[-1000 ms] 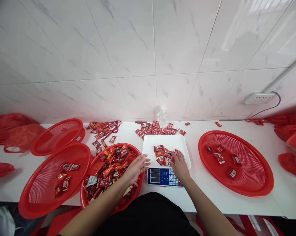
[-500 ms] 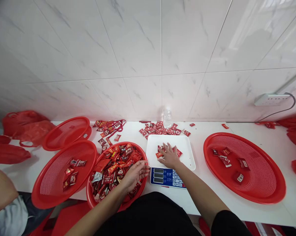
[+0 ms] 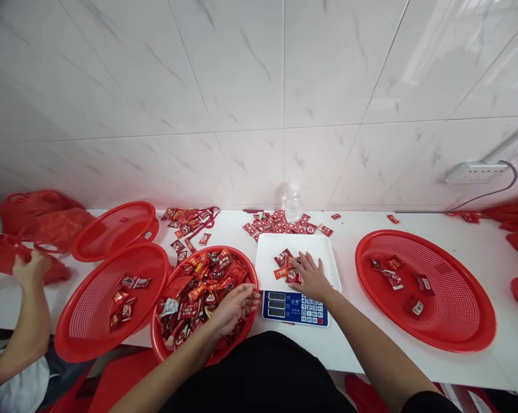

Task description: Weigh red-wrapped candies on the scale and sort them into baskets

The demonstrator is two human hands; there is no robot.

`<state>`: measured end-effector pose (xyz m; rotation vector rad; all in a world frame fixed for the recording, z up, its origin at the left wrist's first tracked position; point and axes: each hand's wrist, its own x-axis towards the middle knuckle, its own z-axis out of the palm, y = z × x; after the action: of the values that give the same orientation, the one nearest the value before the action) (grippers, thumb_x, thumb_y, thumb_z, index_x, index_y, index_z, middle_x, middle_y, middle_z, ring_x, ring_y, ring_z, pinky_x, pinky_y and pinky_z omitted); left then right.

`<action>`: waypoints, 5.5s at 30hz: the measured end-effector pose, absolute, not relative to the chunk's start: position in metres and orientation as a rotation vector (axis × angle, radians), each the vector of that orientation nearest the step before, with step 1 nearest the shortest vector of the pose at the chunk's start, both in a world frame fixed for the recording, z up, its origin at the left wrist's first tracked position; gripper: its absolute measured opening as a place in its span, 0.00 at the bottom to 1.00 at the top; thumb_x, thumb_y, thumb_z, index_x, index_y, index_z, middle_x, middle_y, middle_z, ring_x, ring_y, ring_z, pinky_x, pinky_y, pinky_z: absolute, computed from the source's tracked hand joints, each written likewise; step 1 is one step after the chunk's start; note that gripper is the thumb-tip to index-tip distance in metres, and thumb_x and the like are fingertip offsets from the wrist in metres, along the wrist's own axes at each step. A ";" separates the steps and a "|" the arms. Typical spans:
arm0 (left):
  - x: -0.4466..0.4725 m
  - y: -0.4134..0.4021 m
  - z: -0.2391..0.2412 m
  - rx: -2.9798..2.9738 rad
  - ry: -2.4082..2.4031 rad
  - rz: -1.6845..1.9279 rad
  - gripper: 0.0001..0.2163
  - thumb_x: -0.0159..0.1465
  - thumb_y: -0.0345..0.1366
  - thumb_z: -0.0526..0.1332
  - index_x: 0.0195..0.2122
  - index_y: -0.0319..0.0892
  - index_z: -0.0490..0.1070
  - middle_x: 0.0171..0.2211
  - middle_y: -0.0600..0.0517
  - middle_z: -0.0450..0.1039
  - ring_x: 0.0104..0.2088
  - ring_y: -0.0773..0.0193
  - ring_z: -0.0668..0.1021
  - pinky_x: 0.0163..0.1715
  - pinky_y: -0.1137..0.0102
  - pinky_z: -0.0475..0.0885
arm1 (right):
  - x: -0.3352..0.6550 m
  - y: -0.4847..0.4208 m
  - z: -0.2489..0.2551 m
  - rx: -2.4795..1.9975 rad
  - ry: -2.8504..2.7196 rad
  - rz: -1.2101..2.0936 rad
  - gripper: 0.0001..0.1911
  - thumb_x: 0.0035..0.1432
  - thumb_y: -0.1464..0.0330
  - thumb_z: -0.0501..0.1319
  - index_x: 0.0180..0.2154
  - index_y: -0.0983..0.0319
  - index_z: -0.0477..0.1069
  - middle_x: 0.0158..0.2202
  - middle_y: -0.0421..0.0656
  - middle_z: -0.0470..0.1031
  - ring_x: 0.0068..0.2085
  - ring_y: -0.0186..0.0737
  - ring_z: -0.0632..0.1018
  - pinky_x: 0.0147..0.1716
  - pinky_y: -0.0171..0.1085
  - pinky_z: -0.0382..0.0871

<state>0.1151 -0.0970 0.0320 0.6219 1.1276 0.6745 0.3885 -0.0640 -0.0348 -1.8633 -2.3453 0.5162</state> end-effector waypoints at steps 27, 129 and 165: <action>0.146 -0.097 0.037 0.462 1.036 0.481 0.15 0.57 0.45 0.63 0.40 0.40 0.68 0.37 0.46 0.74 0.34 0.64 0.77 0.37 0.68 0.70 | 0.370 -0.061 -0.011 -1.935 -1.583 0.638 0.19 0.61 0.57 0.45 0.43 0.60 0.68 0.41 0.47 0.73 0.39 0.43 0.74 0.36 0.40 0.68; 0.124 -0.104 0.041 0.002 0.937 0.726 0.18 0.57 0.27 0.60 0.49 0.43 0.63 0.28 0.52 0.74 0.28 0.61 0.79 0.30 0.64 0.75 | 0.332 -0.055 -0.030 -1.610 -2.318 0.542 0.15 0.61 0.68 0.49 0.47 0.59 0.70 0.43 0.46 0.75 0.47 0.44 0.71 0.48 0.42 0.63; 0.119 -0.111 0.046 0.038 0.997 0.702 0.19 0.55 0.29 0.62 0.48 0.44 0.63 0.30 0.51 0.74 0.30 0.60 0.79 0.32 0.65 0.73 | 0.361 -0.044 -0.056 -1.718 -1.713 0.730 0.15 0.57 0.59 0.53 0.43 0.56 0.71 0.46 0.46 0.68 0.43 0.46 0.72 0.46 0.44 0.64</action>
<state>0.1188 -0.1110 0.0456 0.0378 0.9972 0.7021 0.3612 -0.0445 -0.0559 -1.7180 -1.7129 0.7297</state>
